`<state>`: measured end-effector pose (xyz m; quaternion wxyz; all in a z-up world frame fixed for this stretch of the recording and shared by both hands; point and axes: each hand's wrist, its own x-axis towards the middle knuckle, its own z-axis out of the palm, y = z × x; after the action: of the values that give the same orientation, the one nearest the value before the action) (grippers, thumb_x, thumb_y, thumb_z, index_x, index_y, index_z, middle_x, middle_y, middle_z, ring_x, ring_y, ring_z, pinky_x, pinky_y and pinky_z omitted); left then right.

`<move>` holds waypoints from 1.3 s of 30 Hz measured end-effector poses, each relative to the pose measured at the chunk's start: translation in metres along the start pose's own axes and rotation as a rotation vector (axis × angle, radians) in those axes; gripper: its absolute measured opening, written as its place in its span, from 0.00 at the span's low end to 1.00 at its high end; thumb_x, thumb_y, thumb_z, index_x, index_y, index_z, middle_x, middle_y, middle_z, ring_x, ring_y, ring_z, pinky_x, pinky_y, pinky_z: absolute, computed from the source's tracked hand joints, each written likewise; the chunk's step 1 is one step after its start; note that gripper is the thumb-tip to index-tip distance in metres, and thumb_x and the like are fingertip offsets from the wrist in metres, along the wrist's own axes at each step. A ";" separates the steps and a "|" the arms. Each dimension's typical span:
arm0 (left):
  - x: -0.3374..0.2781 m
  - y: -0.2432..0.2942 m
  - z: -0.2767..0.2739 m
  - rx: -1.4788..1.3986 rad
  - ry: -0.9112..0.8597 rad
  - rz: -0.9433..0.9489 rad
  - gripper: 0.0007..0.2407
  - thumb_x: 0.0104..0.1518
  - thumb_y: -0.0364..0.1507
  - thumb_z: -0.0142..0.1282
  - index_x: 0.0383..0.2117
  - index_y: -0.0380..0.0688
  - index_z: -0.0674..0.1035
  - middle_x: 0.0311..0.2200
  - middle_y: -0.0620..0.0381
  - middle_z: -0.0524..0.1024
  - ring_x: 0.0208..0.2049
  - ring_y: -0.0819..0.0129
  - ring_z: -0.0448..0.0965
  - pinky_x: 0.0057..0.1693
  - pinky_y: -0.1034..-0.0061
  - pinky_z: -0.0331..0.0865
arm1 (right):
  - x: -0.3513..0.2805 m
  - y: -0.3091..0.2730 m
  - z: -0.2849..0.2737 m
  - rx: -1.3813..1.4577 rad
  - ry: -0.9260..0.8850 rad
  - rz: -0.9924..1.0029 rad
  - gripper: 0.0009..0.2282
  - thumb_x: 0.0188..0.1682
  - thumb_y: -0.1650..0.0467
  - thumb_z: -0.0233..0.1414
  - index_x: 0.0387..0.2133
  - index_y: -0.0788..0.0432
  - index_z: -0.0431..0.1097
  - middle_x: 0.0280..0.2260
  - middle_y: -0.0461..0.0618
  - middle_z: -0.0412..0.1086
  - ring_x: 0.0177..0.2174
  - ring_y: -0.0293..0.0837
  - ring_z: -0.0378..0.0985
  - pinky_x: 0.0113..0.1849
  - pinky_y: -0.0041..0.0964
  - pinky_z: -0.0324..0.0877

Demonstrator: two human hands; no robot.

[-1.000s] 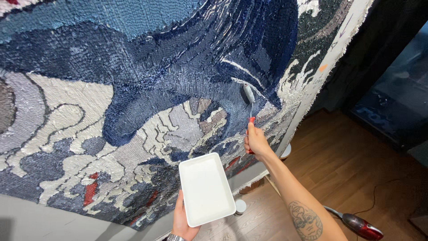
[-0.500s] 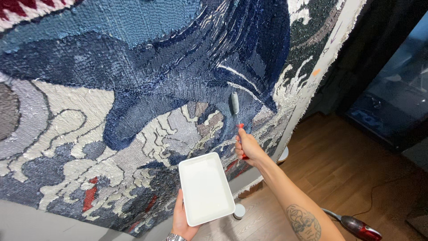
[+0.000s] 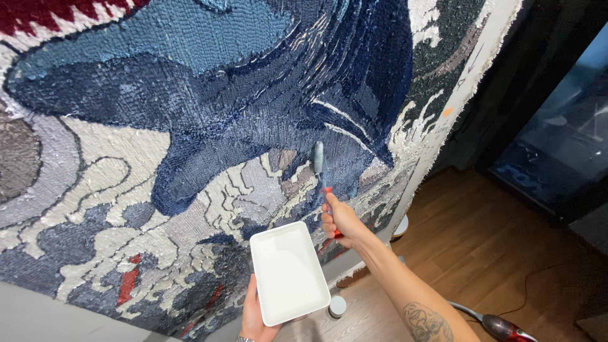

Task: The person applies a white liquid to a large, textured rug using a small paint roller. They repeatedly dip the roller into a white tray and roll it across the rug's surface, covering a specific section.

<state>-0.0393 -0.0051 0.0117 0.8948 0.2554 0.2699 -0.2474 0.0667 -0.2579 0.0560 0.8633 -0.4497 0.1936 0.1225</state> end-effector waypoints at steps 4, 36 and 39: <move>-0.024 0.000 0.013 0.012 0.001 -0.001 0.29 0.64 0.52 0.35 0.67 0.51 0.71 0.62 0.48 0.72 0.59 0.45 0.70 0.63 0.45 0.62 | -0.004 -0.019 0.003 -0.011 0.079 -0.044 0.17 0.65 0.58 0.38 0.27 0.51 0.58 0.13 0.37 0.51 0.12 0.33 0.48 0.14 0.29 0.45; -0.014 0.037 0.002 0.104 -0.031 -0.024 0.31 0.60 0.55 0.37 0.67 0.56 0.71 0.61 0.51 0.74 0.55 0.45 0.74 0.56 0.46 0.67 | 0.023 -0.089 -0.033 0.161 0.313 -0.117 0.14 0.62 0.62 0.40 0.25 0.50 0.55 0.15 0.37 0.50 0.13 0.31 0.48 0.14 0.26 0.44; -0.002 0.034 0.003 0.102 -0.011 -0.022 0.30 0.62 0.54 0.37 0.65 0.54 0.73 0.59 0.52 0.75 0.55 0.46 0.74 0.57 0.47 0.67 | 0.024 -0.063 -0.024 0.172 0.270 -0.140 0.18 0.66 0.60 0.38 0.27 0.54 0.57 0.13 0.38 0.52 0.12 0.33 0.50 0.13 0.29 0.47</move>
<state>-0.0202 0.0191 0.0260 0.8792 0.2963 0.2551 -0.2722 0.1068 -0.3129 0.0791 0.8712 -0.3987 0.2859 -0.0166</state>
